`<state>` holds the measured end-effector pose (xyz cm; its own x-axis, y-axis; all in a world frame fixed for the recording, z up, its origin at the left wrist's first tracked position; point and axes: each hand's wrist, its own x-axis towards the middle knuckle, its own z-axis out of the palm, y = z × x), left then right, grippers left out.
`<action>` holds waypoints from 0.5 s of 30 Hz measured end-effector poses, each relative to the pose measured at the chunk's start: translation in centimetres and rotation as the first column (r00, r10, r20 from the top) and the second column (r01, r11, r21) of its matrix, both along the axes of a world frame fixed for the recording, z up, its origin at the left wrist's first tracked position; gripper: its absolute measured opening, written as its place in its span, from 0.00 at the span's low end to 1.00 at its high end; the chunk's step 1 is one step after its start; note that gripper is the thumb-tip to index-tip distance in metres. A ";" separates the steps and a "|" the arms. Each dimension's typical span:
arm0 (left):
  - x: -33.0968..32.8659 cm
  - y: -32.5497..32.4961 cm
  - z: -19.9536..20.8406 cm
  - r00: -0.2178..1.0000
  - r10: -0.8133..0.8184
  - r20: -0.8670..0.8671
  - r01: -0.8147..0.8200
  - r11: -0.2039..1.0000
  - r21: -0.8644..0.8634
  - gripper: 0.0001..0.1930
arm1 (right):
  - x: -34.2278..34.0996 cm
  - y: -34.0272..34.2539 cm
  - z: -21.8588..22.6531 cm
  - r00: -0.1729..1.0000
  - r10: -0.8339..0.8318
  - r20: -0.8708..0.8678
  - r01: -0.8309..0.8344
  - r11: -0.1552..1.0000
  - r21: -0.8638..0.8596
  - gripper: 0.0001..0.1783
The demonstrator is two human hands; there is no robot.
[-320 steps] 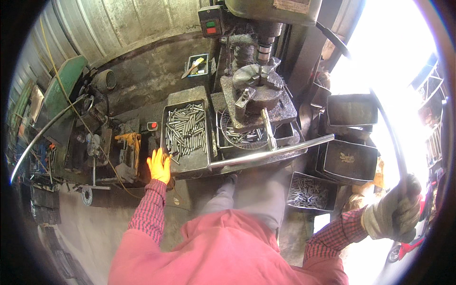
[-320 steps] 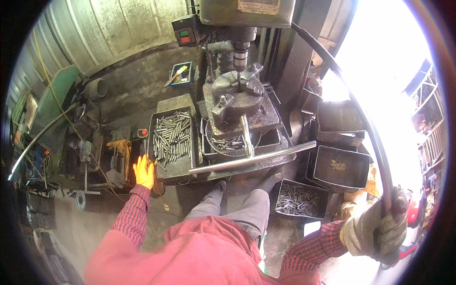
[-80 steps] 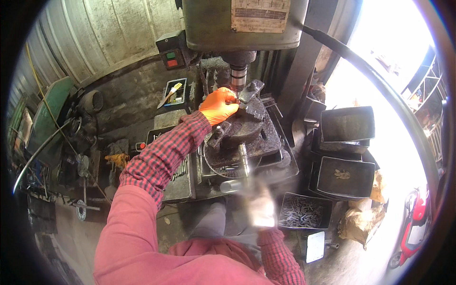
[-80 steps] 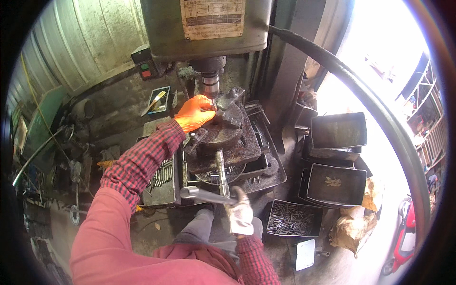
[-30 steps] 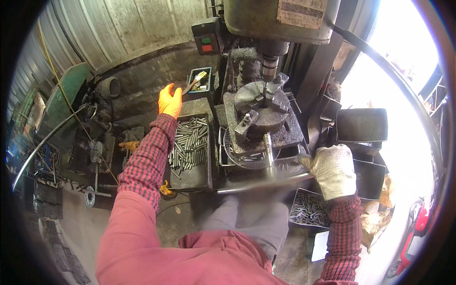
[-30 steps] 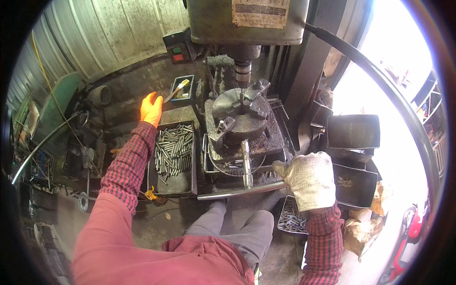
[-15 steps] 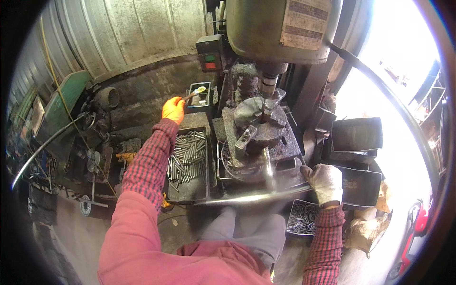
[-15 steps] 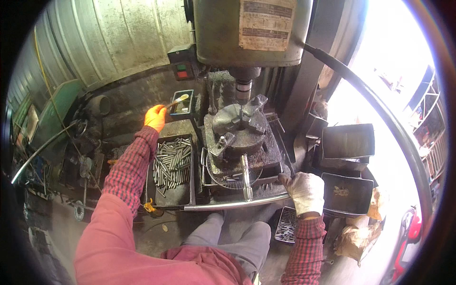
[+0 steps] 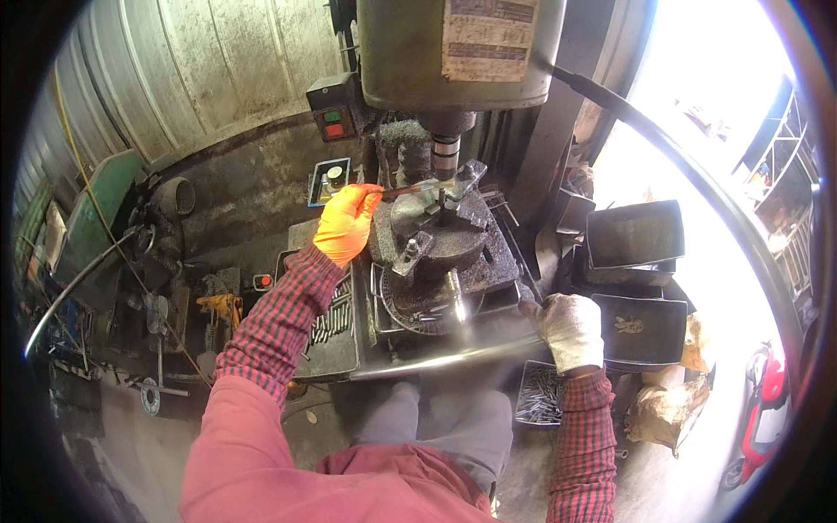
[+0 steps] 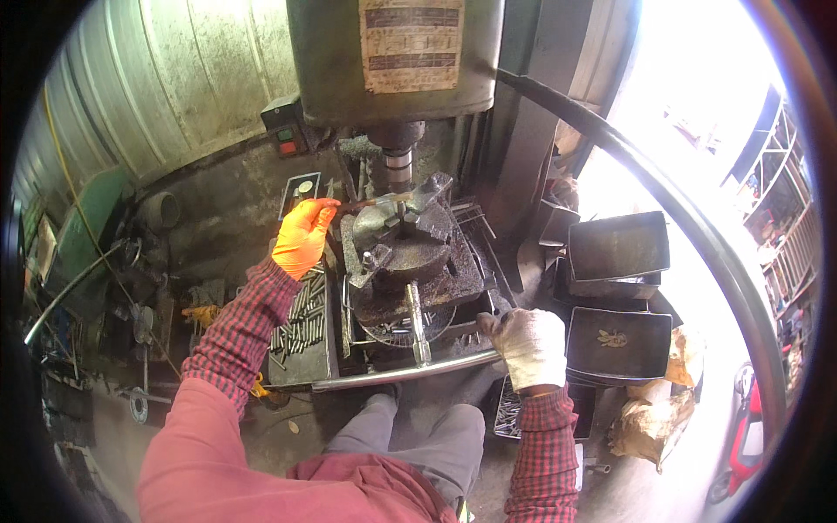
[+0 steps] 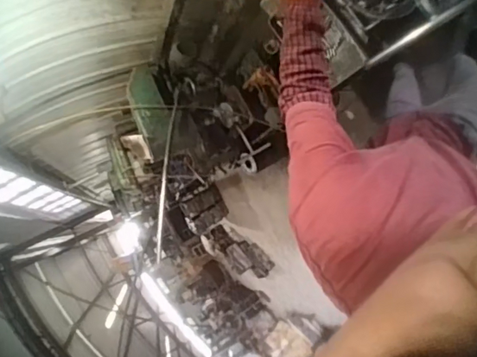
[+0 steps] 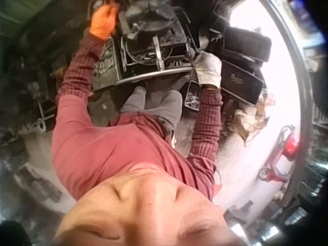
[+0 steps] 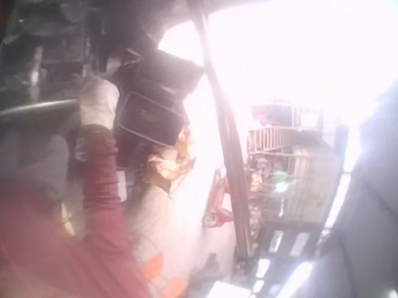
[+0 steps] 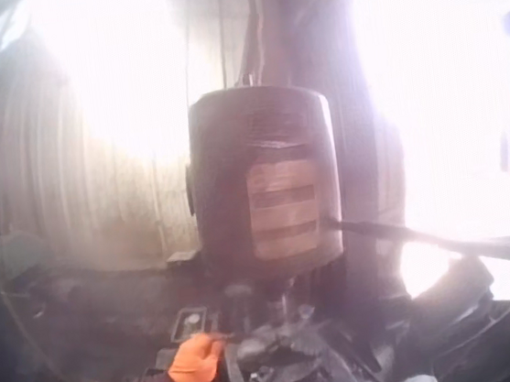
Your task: The person repeatedly picks small metal rods from a tray, places them into a drill press chuck, operates the machine, and then removes the processed rods. The cycle repeats throughout the clip.
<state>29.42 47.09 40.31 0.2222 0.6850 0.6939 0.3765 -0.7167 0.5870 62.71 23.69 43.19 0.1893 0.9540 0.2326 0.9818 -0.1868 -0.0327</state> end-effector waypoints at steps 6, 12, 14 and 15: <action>-5.9 4.1 -3.0 0.955 0.290 -0.068 -0.292 0.956 -0.022 0.12 | 1.4 -0.8 -1.3 0.931 -0.036 -0.363 0.037 0.999 -0.004 0.24; -13.2 8.2 -4.7 0.817 0.547 -0.180 -0.557 0.830 -0.009 0.16 | 4.8 -4.4 7.5 0.190 0.448 -0.874 0.520 0.709 0.476 0.18; -13.7 9.4 -5.4 0.779 0.587 -0.221 -0.597 0.802 0.026 0.16 | 4.5 -6.9 13.4 0.012 0.755 -0.655 0.637 0.499 0.587 0.17; -13.4 10.0 -5.9 0.767 0.596 -0.237 -0.610 0.792 0.019 0.15 | 3.7 -8.6 16.2 0.029 0.860 -0.510 0.729 0.331 0.599 0.16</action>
<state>15.98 57.07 34.41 -0.1093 0.7654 0.6343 0.8424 -0.2674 0.4679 66.41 15.10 59.40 0.8597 0.3884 0.3318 -0.1303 0.7948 -0.5928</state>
